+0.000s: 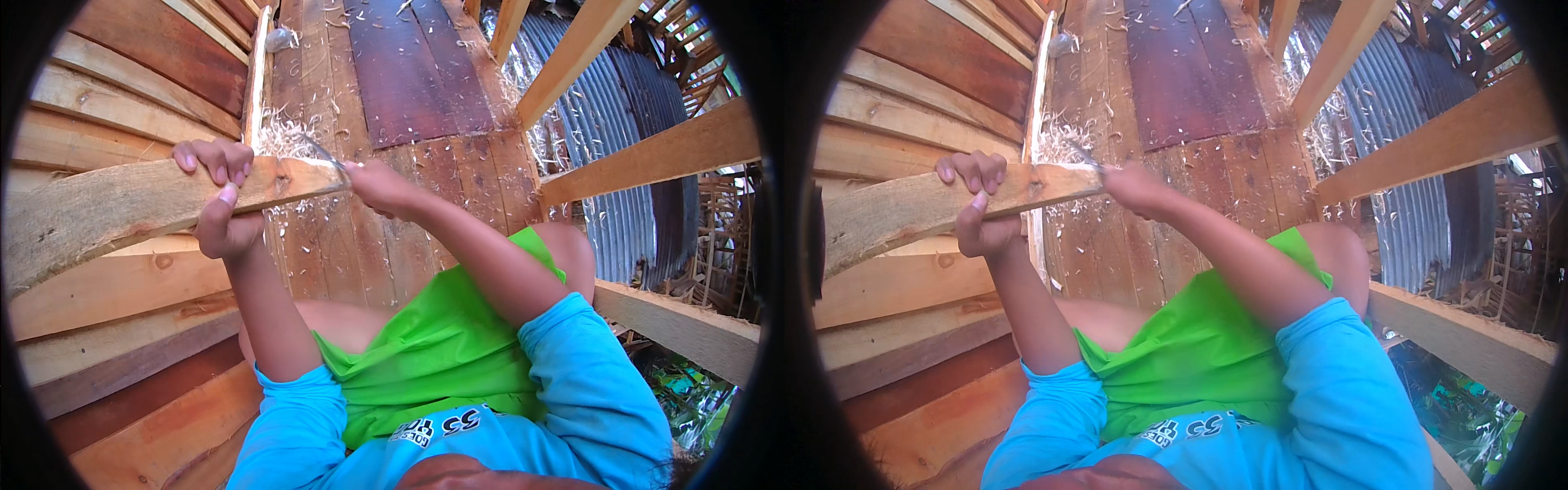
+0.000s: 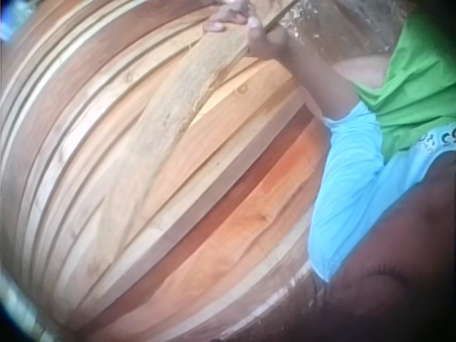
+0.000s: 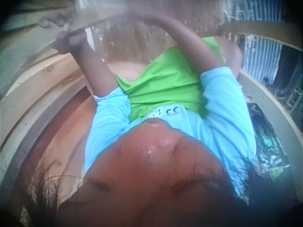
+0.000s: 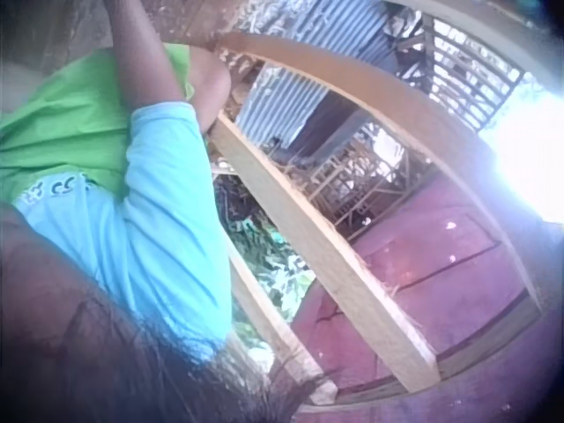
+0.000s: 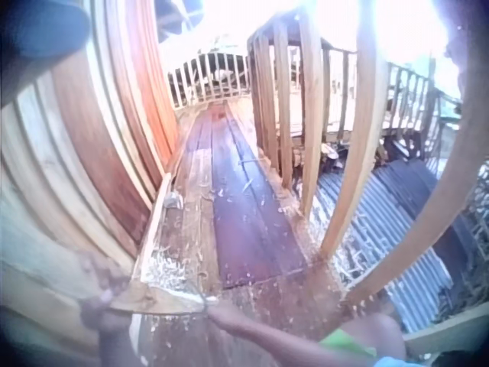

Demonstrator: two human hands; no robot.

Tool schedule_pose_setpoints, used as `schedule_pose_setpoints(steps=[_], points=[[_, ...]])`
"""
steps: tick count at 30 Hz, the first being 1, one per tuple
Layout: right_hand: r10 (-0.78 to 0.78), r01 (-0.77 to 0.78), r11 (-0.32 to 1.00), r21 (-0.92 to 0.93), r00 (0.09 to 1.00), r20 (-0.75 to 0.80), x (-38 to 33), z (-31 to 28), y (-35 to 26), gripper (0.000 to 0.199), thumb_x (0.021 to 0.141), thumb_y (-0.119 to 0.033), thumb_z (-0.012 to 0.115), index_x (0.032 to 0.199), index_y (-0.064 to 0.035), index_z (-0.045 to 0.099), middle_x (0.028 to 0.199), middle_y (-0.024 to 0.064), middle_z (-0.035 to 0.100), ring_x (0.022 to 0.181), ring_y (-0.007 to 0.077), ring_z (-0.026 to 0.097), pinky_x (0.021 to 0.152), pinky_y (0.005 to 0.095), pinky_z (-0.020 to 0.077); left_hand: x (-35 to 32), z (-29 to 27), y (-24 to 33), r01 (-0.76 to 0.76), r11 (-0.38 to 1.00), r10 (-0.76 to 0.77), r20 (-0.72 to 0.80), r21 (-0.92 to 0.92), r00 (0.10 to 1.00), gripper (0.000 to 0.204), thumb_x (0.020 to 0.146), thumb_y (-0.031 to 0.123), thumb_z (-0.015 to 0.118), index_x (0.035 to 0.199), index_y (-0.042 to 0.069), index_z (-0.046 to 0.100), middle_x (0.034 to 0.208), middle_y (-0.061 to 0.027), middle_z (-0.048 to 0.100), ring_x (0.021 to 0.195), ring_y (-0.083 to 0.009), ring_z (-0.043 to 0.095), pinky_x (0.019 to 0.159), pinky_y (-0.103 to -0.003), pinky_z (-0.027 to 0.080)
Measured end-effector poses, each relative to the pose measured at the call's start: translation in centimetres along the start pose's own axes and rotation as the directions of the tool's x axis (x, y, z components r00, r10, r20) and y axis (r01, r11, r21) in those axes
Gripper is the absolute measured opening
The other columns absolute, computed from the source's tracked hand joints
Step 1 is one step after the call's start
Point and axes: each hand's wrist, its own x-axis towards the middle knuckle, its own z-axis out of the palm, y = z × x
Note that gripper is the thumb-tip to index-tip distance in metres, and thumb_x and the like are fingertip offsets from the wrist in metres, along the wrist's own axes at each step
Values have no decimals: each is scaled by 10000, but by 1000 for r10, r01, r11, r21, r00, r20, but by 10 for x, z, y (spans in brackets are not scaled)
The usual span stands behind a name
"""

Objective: The person carves a piece of wood using a knife, removing shavings and shaping the wood. The person holds the wood with one hand and uses the knife with the other to carve.

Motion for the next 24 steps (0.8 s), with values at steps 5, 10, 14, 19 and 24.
schedule_pose_setpoints(steps=[5, 10, 14, 19, 24], points=[[-64, 58, 988, -144, 997, -34, -8, 9, -11, 389, 950, -300, 429, 892, 32, 623, 665, 115, 579, 509, 203, 552, 449, 369, 410, 4, -5, 2, -39, 999, 37, 43, 26, 998, 448, 585, 81, 519, 1007, 117, 374, 777, -32, 377, 685, -155, 386, 727, -327, 345], [-67, 57, 984, -167, 996, -57, 2, -3, 6, 424, 932, -304, 440, 915, 77, 625, 767, 186, 628, 630, 267, 613, 562, 413, 455, 6, 0, 0, -7, 1000, 9, 66, -22, 998, 444, 592, 69, 523, 1006, 127, 372, 780, -34, 376, 686, -148, 386, 716, -328, 342], [24, -40, 983, -181, 996, -87, -6, 1, -7, 475, 946, -338, 435, 912, 98, 619, 766, 176, 623, 649, 248, 592, 606, 417, 441, 5, -10, 4, -7, 999, 15, 182, -43, 983, 440, 583, 71, 537, 986, 127, 368, 775, -28, 376, 678, -145, 385, 709, -320, 333], [20, -27, 987, -160, 999, -44, 1, -15, 8, 474, 953, -347, 429, 868, 78, 622, 699, 118, 587, 604, 204, 540, 569, 402, 406, 7, 1, 2, 25, 996, -4, 243, -85, 970, 429, 586, 64, 535, 973, 128, 361, 771, -27, 376, 669, -143, 378, 693, -319, 324], [-31, 30, 992, -126, 1000, -1, -2, -16, -1, 456, 943, -341, 445, 827, 62, 622, 675, 102, 576, 574, 197, 536, 553, 385, 402, 8, -5, 0, 19, 993, 17, 300, -118, 954, 429, 588, 58, 535, 974, 128, 361, 769, -29, 379, 668, -143, 380, 690, -319, 319]])
